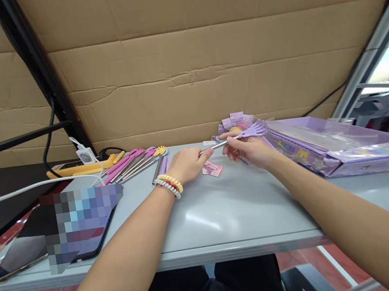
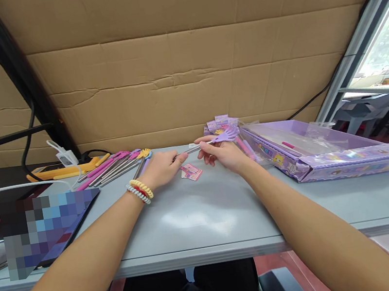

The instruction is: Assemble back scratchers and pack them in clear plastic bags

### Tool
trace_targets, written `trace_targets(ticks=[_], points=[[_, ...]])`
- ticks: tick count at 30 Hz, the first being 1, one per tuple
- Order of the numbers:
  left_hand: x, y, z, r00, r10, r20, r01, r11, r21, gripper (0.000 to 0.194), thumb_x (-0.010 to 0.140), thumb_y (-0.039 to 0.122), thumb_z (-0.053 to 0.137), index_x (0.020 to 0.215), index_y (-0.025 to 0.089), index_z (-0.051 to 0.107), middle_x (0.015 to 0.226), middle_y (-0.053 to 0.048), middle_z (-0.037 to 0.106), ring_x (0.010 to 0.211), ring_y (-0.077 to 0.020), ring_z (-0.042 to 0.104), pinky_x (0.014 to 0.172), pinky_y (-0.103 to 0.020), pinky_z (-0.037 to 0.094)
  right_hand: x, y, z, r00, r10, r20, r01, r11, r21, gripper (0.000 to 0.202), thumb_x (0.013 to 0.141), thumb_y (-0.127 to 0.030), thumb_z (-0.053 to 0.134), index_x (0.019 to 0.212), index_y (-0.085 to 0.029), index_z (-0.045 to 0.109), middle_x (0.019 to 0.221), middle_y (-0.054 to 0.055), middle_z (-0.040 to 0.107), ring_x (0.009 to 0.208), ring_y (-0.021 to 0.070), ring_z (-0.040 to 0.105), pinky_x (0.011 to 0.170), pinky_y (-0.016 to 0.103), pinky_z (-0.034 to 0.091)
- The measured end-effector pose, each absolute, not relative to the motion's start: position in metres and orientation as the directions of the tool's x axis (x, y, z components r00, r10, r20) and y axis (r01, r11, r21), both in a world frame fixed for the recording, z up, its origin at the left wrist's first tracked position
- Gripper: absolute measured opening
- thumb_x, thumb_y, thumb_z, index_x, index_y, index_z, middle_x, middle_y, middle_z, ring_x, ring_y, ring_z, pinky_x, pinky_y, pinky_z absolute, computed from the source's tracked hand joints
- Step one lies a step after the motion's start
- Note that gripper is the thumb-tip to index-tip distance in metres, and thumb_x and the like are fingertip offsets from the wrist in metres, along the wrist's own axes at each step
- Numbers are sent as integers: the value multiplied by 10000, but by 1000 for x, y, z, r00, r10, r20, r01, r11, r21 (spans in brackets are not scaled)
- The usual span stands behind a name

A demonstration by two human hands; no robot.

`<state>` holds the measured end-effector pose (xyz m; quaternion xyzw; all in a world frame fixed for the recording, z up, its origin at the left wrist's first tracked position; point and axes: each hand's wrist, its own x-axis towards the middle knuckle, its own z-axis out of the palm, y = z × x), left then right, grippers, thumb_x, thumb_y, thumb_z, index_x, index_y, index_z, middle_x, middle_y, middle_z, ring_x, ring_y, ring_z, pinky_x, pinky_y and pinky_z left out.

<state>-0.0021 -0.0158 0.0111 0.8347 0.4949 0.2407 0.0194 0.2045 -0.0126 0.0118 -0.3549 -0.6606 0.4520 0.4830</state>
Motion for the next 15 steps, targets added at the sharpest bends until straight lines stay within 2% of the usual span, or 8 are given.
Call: trace_targets(ticks=[3,7,12,15], points=[[1,-22,14,430,820,379,804,-538,253,593,879,592,207,696,186,598,662,-54,620,593,-166,529,515,-273,259,202,-13,10,-383,892,241,-36,246,-969,382,728,-491,648,950,-180,623,778,57,681,560,144,599,436,252,422],[5,-26,16,418,822,387,809,-530,253,558,884,569,222,691,194,588,674,-51,624,609,-168,537,520,-268,262,204,-13,10,-408,886,220,-110,191,-975,351,724,-474,660,925,-187,650,814,65,697,647,177,643,456,260,460],[6,-26,15,416,832,366,817,-519,252,561,893,554,199,716,198,595,714,-62,638,638,-177,555,533,-270,286,205,-13,8,-443,866,231,-81,218,-973,294,717,-389,695,942,-206,649,823,44,693,651,165,647,478,252,470],[6,-26,13,434,829,353,809,-531,251,574,891,560,187,701,194,586,711,-66,632,627,-175,552,528,-275,289,204,-14,7,-462,859,221,-44,226,-973,287,733,-397,679,939,-199,649,835,56,694,632,156,641,474,246,456]])
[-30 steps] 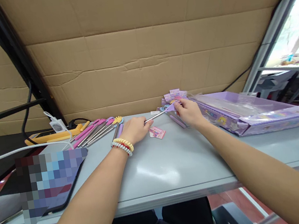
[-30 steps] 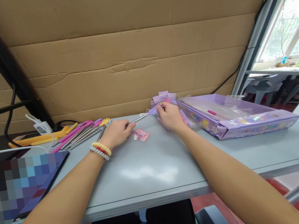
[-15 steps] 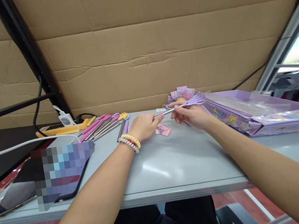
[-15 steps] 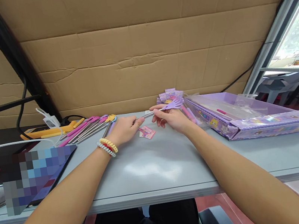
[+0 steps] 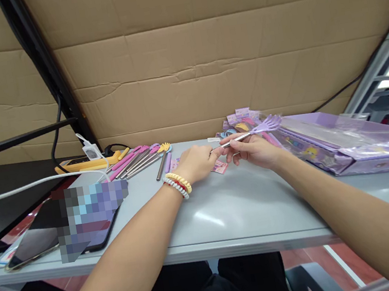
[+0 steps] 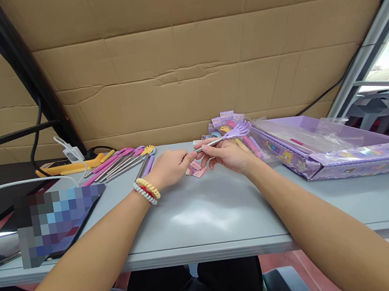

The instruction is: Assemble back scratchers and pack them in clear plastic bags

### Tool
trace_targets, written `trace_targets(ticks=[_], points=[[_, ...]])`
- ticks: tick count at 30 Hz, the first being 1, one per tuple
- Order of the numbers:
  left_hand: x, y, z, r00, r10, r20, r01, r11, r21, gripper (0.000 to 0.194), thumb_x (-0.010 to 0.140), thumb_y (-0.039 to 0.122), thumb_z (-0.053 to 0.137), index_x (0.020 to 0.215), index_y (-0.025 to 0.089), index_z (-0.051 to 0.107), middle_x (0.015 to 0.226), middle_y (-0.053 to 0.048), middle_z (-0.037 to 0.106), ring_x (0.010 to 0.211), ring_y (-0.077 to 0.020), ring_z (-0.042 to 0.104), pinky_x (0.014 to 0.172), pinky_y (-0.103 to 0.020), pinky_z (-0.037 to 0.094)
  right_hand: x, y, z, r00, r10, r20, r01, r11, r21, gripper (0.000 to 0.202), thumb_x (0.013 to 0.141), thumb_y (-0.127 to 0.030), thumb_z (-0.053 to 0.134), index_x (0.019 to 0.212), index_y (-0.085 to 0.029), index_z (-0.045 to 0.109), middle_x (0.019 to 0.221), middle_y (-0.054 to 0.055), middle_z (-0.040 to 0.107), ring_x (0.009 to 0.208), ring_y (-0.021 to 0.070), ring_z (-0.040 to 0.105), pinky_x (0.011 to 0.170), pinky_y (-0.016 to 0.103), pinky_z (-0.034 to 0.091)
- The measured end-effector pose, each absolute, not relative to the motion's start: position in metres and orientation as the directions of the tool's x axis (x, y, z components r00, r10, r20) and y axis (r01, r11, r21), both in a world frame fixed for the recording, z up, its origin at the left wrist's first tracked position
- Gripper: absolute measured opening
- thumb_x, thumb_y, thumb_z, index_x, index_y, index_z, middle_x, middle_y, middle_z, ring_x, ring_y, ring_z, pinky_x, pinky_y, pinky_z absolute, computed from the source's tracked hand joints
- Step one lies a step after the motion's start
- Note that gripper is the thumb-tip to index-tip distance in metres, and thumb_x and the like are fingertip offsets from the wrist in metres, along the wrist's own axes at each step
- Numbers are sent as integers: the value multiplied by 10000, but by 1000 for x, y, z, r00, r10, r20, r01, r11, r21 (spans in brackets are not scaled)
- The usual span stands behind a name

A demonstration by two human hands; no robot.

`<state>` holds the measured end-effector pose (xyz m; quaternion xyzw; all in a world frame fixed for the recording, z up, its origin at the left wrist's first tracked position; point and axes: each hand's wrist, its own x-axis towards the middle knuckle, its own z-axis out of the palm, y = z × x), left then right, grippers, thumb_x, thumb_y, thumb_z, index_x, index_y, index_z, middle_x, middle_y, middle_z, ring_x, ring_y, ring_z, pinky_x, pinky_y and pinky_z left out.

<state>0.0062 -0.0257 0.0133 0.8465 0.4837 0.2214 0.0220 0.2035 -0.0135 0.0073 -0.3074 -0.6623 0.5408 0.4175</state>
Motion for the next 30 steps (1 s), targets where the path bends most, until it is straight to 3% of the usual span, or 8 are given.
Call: trace_targets(ticks=[5,11,14,18,24,27,30], points=[[6,-23,10,441,834,331,813,-528,245,552,891,547,197,731,191,587,750,-73,635,667,-187,569,545,-283,321,200,-14,8,-423,886,190,2,211,-977,316,686,-419,714,889,-183,658,783,53,683,588,141,618,458,239,442],[2,-14,7,433,801,414,802,-551,229,284,869,375,371,937,203,587,1002,-59,634,909,-197,579,719,-289,424,201,-11,10,-251,932,263,-20,267,-964,353,665,-454,723,861,-172,643,746,43,663,565,125,591,435,229,422],[-5,-7,7,304,847,436,865,-437,247,304,834,354,433,1056,193,564,1094,-77,602,995,-210,559,822,-306,432,205,-7,14,-118,946,303,-72,296,-952,373,647,-502,717,782,-173,603,671,30,638,512,114,559,399,221,390],[-19,4,7,88,903,420,955,-196,222,329,809,283,423,1075,161,575,1115,-120,588,1042,-246,537,878,-341,419,210,-6,19,-26,954,297,-84,294,-952,410,681,-570,651,683,-199,477,594,22,606,490,135,557,395,243,391],[-38,14,2,-87,954,287,985,39,167,420,745,290,456,1085,92,602,1175,-193,566,1117,-314,495,909,-410,403,210,-7,14,-98,950,296,206,310,-928,446,776,-626,482,630,-216,388,359,-53,387,305,83,301,335,236,229],[-40,17,-1,-84,978,192,985,52,165,460,748,338,447,1107,101,609,1216,-192,557,1138,-319,494,919,-412,402,208,-10,12,-164,949,269,437,315,-843,457,803,-629,424,637,-203,415,384,-52,384,340,75,305,374,232,235],[-39,20,-3,-77,989,127,986,57,156,499,763,372,421,1151,110,594,1271,-186,528,1174,-322,473,940,-418,391,206,-16,14,-202,955,219,669,298,-681,410,808,-591,437,711,-194,474,437,-44,447,403,85,370,431,227,267]])
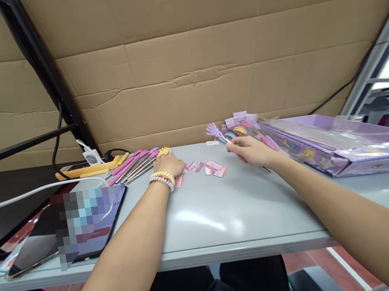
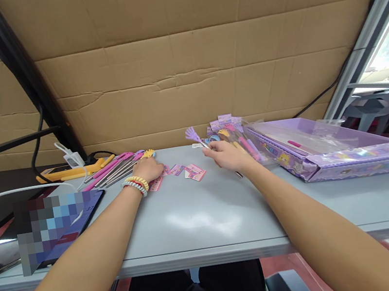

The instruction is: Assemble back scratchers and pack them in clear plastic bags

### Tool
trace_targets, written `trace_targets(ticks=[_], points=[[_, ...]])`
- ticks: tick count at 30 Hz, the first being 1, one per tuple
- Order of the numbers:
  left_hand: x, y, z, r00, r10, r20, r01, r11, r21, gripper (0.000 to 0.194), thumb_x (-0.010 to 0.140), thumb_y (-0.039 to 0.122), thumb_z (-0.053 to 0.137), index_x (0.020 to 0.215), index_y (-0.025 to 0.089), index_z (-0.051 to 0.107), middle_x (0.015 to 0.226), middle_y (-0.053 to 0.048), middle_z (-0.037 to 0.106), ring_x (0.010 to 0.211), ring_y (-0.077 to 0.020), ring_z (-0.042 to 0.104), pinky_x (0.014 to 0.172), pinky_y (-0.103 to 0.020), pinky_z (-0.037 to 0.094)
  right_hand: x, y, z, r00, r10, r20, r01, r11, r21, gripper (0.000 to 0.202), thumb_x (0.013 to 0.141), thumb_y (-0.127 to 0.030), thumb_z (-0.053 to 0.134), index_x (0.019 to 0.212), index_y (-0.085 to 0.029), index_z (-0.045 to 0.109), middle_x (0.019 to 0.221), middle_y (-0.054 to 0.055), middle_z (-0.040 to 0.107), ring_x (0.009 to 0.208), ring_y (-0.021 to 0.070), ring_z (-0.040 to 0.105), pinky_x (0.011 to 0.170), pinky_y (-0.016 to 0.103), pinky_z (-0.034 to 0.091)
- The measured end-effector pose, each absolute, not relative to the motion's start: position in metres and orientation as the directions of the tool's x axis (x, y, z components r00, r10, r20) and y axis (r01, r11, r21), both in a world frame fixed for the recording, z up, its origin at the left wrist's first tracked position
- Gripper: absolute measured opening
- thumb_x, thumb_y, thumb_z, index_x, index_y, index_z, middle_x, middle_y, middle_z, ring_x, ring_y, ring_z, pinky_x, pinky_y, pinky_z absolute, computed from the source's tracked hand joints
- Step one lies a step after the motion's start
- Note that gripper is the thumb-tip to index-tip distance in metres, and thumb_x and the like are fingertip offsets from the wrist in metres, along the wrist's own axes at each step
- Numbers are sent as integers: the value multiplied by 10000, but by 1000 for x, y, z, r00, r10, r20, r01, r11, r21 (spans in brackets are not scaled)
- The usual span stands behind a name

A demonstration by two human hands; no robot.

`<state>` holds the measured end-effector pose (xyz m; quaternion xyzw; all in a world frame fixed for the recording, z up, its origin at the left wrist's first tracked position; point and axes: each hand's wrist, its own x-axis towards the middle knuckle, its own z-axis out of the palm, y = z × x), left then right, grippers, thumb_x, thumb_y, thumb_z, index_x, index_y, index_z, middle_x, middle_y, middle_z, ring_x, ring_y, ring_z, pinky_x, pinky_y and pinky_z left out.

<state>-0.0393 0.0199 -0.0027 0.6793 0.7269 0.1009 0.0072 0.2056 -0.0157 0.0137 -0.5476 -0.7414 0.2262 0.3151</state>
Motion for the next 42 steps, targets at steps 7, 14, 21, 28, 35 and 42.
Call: trace_targets(ticks=[7,14,21,28,35,42], points=[[-42,22,-4,-73,988,133,988,53,145,468,768,305,408,1156,113,585,1270,-188,526,1171,-318,474,940,-432,387,203,-19,16,-336,921,197,851,387,-355,288,786,-480,494,769,-198,553,601,1,617,550,127,501,513,238,290],[-36,17,1,-26,952,306,991,-17,136,421,788,271,392,1114,131,619,1177,-174,575,1114,-289,502,915,-389,403,204,-19,15,-388,903,185,842,429,-327,351,798,-514,462,786,-192,603,623,12,609,567,132,502,521,243,317],[-31,11,8,29,990,137,989,-47,137,369,713,275,478,980,117,677,1054,-198,645,976,-295,598,771,-351,466,205,-16,13,-424,891,164,818,454,-354,329,821,-447,437,812,-188,639,646,27,623,582,141,512,546,255,340],[-31,5,13,3,997,74,993,-12,117,398,686,385,506,952,141,672,1099,-193,643,992,-304,603,743,-337,473,205,-15,13,-446,886,124,817,460,-348,319,845,-424,387,702,-194,555,600,16,572,552,140,463,547,265,336],[-33,5,12,31,998,52,994,-36,105,439,702,476,491,927,148,677,1038,-191,666,946,-288,624,728,-323,474,206,-14,12,-442,889,118,820,454,-350,324,857,-406,358,645,-195,483,601,20,567,559,143,468,562,272,337],[-33,7,12,68,997,42,991,-73,109,489,729,512,452,924,130,686,1016,-204,666,930,-308,626,731,-350,475,206,-13,12,-440,890,117,822,452,-346,298,847,-399,384,660,-194,493,613,23,576,568,144,477,566,269,333]])
